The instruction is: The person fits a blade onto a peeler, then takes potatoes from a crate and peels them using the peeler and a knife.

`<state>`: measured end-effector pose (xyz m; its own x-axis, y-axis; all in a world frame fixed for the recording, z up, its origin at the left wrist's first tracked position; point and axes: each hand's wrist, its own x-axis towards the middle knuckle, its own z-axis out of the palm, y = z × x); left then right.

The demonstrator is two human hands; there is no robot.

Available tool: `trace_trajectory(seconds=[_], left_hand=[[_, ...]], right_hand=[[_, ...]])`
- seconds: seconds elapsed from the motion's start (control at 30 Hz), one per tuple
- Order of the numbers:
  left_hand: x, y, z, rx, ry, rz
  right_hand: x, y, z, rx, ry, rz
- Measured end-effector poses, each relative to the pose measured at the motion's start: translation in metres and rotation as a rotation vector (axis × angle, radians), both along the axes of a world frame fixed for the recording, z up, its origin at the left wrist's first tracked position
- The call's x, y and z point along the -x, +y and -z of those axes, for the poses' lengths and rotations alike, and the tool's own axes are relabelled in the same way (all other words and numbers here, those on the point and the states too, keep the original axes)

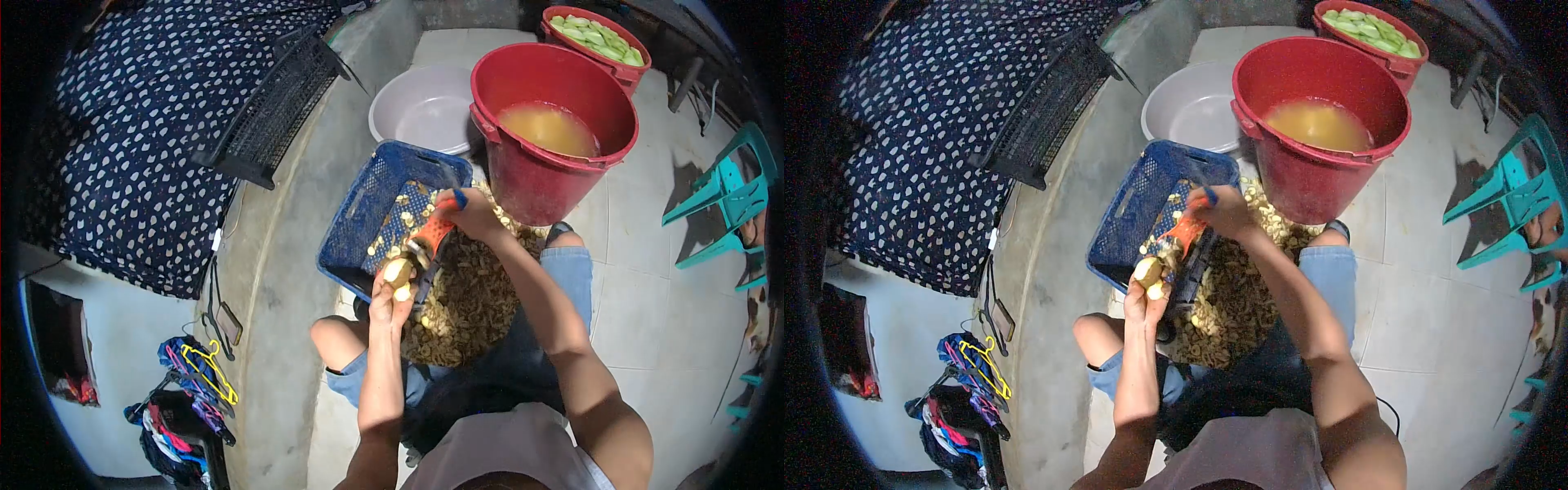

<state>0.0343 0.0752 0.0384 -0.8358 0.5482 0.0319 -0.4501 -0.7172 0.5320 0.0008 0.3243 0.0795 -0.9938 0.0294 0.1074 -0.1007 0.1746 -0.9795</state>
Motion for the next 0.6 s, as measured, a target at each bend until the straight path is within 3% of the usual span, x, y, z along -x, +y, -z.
trace_trajectory(seconds=[0.07,0.1,0.17,0.23,0.37,0.5,0.6], left_hand=[[-0.002,0.003,0.001,0.139,0.075,-0.073],[-0.007,0.008,-0.004,0.177,0.053,-0.123],[-0.003,0.000,0.010,0.133,0.016,-0.094],[-0.006,0.002,0.002,0.078,-0.017,-0.091],[-0.005,0.003,0.005,0.191,0.062,-0.160],[-0.005,0.005,0.011,0.129,-0.104,-0.168],[-0.005,0.004,0.004,0.111,-0.077,-0.142]], right_hand=[[-0.010,-0.026,-0.014,0.008,0.428,0.046],[-0.015,-0.028,-0.022,-0.066,0.352,0.004],[0.008,-0.017,0.028,-0.020,0.235,0.062],[0.015,0.002,0.036,-0.049,0.091,0.072],[-0.016,-0.037,-0.023,0.008,0.358,0.030],[0.016,-0.017,0.045,-0.120,0.253,0.151],[0.010,-0.016,0.027,0.042,0.188,0.045]])
